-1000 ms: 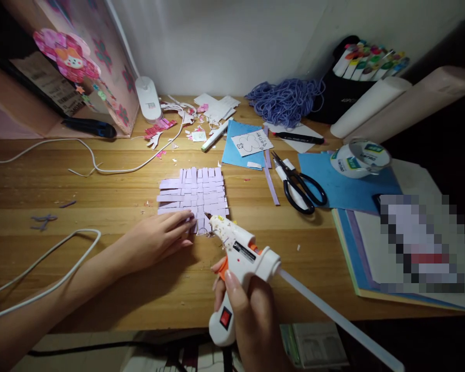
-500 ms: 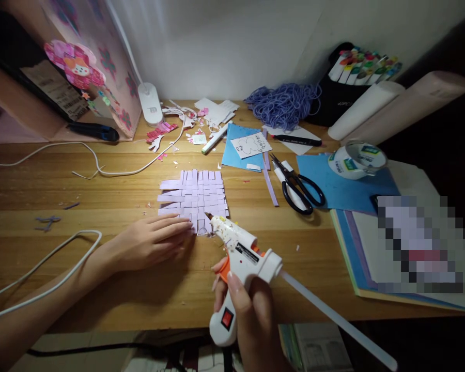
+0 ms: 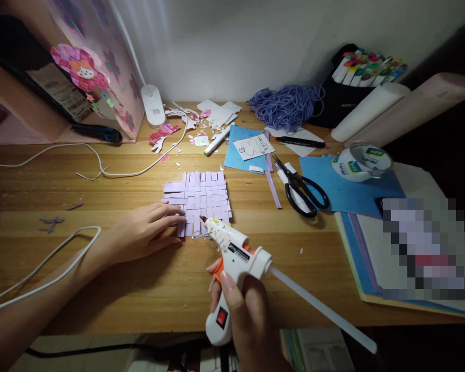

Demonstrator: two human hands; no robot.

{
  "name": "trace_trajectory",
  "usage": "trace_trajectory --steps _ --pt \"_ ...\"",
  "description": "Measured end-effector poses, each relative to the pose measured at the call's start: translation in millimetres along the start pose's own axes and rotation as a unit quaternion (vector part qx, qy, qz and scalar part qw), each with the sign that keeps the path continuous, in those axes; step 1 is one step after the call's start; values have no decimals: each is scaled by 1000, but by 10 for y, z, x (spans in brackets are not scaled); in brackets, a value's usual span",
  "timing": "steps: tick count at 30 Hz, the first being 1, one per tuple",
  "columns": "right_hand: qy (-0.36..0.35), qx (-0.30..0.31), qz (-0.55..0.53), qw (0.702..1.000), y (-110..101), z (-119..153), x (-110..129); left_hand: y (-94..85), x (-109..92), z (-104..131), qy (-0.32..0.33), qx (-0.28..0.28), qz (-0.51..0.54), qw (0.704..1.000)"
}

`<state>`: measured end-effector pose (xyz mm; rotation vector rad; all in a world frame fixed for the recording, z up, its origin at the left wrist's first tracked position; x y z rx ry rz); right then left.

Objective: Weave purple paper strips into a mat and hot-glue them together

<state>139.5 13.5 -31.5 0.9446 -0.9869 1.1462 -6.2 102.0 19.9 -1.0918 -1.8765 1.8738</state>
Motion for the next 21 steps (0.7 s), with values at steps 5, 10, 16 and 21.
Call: trace_trajectory --steps 5,10,16,21 --pt "8 17 57 998 31 -38 -8 -22 54 -18 -44 -22 45 998" --pt "10 89 84 992 175 -164 81 -6 215 -79 -128 -34 107 985" --pt "16 70 70 995 116 -206 119 7 279 -65 -153 -31 160 975" --pt "-10 41 1 999 -26 -144 177 -140 254 -53 -153 -75 180 969"
Point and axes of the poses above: each hand's wrist, its own z-axis away from the middle knuckle, its own y-axis out of the palm, x = y × z, the point moved 10 cm from there along -z, towards the middle knuckle, and after that the axes turned 12 degrees about -y, right-handed, at the moved point
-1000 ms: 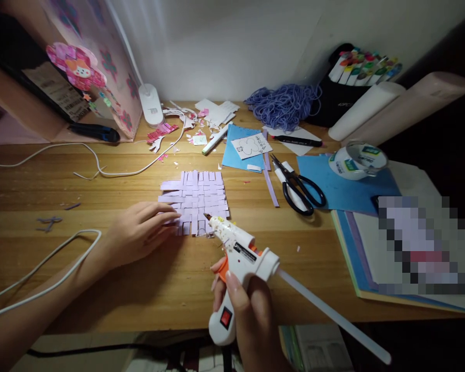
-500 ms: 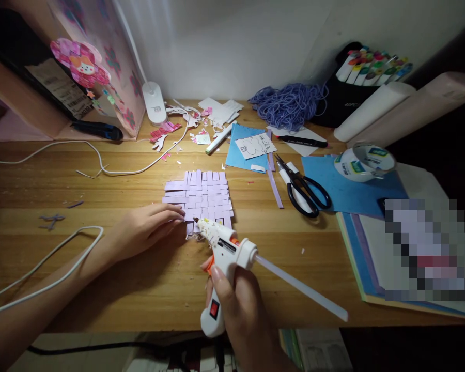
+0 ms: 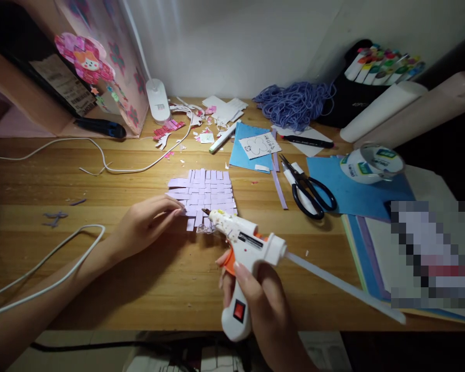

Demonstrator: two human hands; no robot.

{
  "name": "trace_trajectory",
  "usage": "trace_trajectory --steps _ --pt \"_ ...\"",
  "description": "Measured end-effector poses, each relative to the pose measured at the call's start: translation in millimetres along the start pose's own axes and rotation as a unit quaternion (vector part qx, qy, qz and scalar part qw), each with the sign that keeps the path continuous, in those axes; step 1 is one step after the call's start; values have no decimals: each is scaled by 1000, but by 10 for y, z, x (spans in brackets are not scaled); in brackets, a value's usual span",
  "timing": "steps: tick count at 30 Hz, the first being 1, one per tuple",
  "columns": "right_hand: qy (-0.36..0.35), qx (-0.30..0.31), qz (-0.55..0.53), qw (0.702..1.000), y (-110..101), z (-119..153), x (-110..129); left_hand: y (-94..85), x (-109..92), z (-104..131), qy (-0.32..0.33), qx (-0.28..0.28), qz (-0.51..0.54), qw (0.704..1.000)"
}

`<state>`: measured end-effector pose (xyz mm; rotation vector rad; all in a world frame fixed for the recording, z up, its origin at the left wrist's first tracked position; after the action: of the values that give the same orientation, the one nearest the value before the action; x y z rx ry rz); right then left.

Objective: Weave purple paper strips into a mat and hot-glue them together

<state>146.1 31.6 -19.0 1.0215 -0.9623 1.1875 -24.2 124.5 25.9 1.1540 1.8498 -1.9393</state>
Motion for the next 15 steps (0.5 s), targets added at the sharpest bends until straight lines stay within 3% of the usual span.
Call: trace_trajectory --steps 4,8,11,15 --pt "5 -11 -53 999 -40 156 48 -48 -29 -37 -13 -31 -10 999" --pt "54 -33 -31 997 -39 270 -35 16 -19 -59 -17 -34 -47 998" --pt "61 -30 -26 997 -27 249 -88 137 -88 -26 38 3 -93 995" --pt "20 -35 -80 996 -73 169 -25 260 -212 87 150 39 -161 975"
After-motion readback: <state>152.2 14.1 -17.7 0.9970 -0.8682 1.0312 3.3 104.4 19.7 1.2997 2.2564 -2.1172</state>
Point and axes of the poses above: each hand's wrist, its own z-axis away from the middle knuckle, its own y-axis out of the palm, x = y × z, the point moved 10 cm from there along -z, towards the middle knuckle, and after that the axes turned 12 degrees about -y, right-handed, at the moved point
